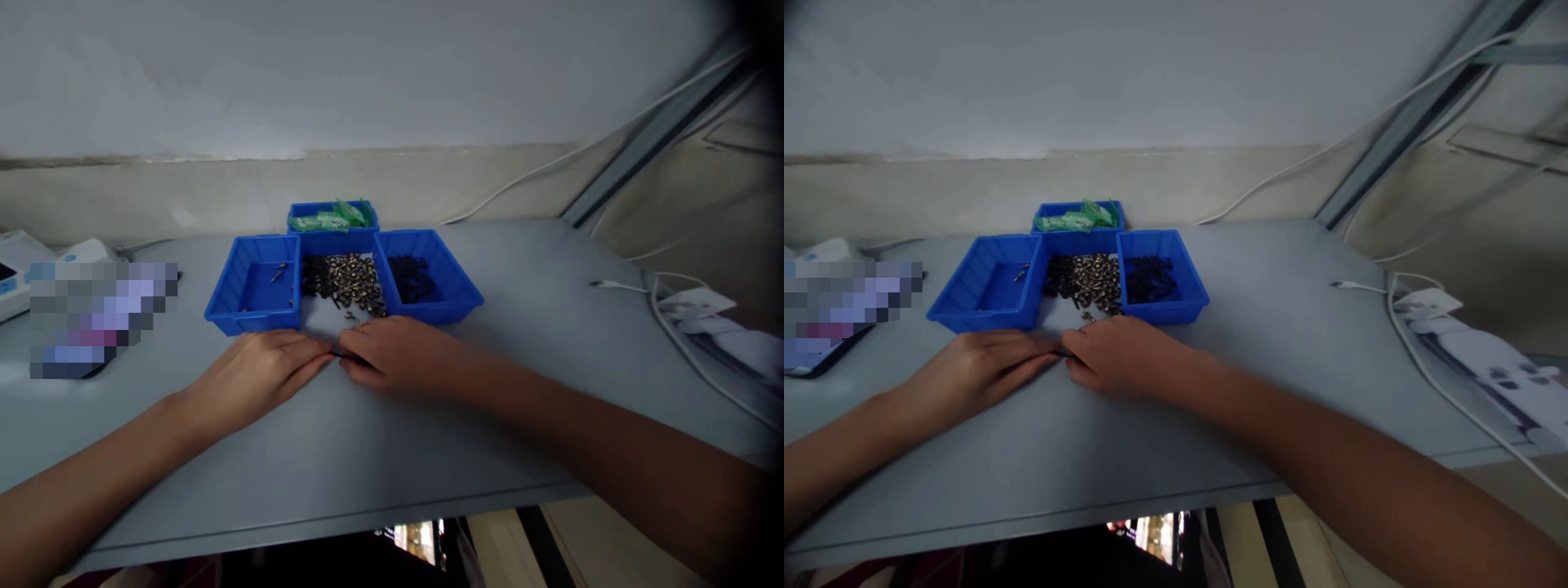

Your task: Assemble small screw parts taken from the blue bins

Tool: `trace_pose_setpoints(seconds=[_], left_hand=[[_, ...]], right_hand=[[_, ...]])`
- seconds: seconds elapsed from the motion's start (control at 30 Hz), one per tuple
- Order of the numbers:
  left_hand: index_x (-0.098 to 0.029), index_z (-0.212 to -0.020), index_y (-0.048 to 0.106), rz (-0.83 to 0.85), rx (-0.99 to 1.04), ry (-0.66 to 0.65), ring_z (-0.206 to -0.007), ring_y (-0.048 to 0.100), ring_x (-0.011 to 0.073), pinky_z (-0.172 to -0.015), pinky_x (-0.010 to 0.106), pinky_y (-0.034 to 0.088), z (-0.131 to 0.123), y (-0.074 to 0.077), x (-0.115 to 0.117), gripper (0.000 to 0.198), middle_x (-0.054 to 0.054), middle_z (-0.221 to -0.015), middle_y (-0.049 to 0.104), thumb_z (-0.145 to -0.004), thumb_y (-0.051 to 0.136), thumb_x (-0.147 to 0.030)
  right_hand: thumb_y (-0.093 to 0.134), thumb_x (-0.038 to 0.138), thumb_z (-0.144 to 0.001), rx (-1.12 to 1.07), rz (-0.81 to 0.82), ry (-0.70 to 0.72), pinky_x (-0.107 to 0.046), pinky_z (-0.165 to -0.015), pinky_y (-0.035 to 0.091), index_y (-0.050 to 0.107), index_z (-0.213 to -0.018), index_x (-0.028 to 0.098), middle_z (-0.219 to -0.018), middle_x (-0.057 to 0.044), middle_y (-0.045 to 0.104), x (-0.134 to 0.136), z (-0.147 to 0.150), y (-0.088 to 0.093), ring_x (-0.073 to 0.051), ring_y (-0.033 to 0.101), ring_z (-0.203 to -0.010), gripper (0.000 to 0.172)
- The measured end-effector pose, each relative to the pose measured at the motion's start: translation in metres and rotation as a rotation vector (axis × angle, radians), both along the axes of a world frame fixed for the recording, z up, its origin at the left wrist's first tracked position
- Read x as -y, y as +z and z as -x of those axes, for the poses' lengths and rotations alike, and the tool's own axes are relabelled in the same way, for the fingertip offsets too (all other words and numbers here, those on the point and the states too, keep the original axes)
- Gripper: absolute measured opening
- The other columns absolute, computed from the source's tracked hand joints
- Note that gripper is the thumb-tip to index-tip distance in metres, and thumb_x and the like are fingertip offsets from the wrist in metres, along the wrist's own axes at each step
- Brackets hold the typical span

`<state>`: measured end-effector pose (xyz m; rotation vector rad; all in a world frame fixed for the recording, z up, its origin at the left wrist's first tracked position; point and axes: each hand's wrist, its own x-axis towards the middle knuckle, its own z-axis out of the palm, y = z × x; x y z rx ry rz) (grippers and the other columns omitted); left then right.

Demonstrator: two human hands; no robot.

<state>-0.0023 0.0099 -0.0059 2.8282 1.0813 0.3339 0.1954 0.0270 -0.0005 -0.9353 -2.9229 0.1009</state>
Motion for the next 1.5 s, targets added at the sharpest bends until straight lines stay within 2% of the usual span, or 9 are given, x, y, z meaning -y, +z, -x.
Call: trace_pose_setpoints(seconds=[0.2,0.4,0.67,0.9,1.5], left_hand=[[-0.019,-0.103,0.058,-0.037,0.041,-0.014,-0.091,0.059,0.0150,-0.085,0.031,0.047,0.0000,-0.0028,0.0001,0.027,0.002,-0.103,0.061,-0.089,0.036,-0.028],[-0.022,-0.101,0.060,-0.071,0.051,0.005,-0.096,0.057,0.0157,-0.087,0.032,0.047,0.0018,-0.0039,0.0007,0.025,0.001,-0.117,0.054,-0.087,0.040,-0.029],[-0.020,-0.099,0.060,-0.088,0.031,-0.022,-0.089,0.059,0.0143,-0.082,0.029,0.047,-0.0006,-0.0011,-0.0001,0.026,-0.001,-0.102,0.062,-0.088,0.038,-0.029],[-0.021,-0.091,0.062,-0.081,-0.043,0.048,-0.072,0.059,0.0150,-0.067,0.029,0.046,-0.0005,-0.0002,0.0005,0.028,0.001,-0.076,0.063,-0.088,0.036,-0.031],[-0.018,-0.094,0.061,-0.086,-0.008,0.032,-0.068,0.060,0.0131,-0.065,0.026,0.047,-0.0011,0.0017,0.0019,0.026,0.003,-0.076,0.064,-0.088,0.038,-0.029]], right_hand=[[0.040,0.027,-0.082,-0.008,-0.007,0.005,-0.026,-0.049,0.030,0.051,-0.079,0.017,-0.068,-0.002,0.058,-0.0018,-0.0003,-0.0012,-0.014,0.052,-0.057,0.015],[0.040,0.028,-0.082,-0.031,-0.031,0.015,-0.026,-0.051,0.031,0.051,-0.081,0.017,-0.070,-0.002,0.059,-0.0022,-0.0019,-0.0047,-0.014,0.052,-0.059,0.015],[0.040,0.029,-0.082,0.006,-0.037,-0.002,-0.026,-0.048,0.029,0.051,-0.079,0.018,-0.066,0.000,0.057,-0.0019,-0.0003,-0.0043,-0.013,0.051,-0.056,0.015],[0.040,0.029,-0.083,0.012,-0.009,-0.012,-0.026,-0.049,0.029,0.051,-0.078,0.019,-0.066,0.000,0.057,-0.0020,0.0005,-0.0030,-0.013,0.052,-0.057,0.016],[0.040,0.029,-0.083,0.008,-0.033,-0.008,-0.026,-0.048,0.027,0.053,-0.079,0.018,-0.065,0.000,0.058,-0.0024,0.0010,-0.0030,-0.013,0.051,-0.055,0.017]])
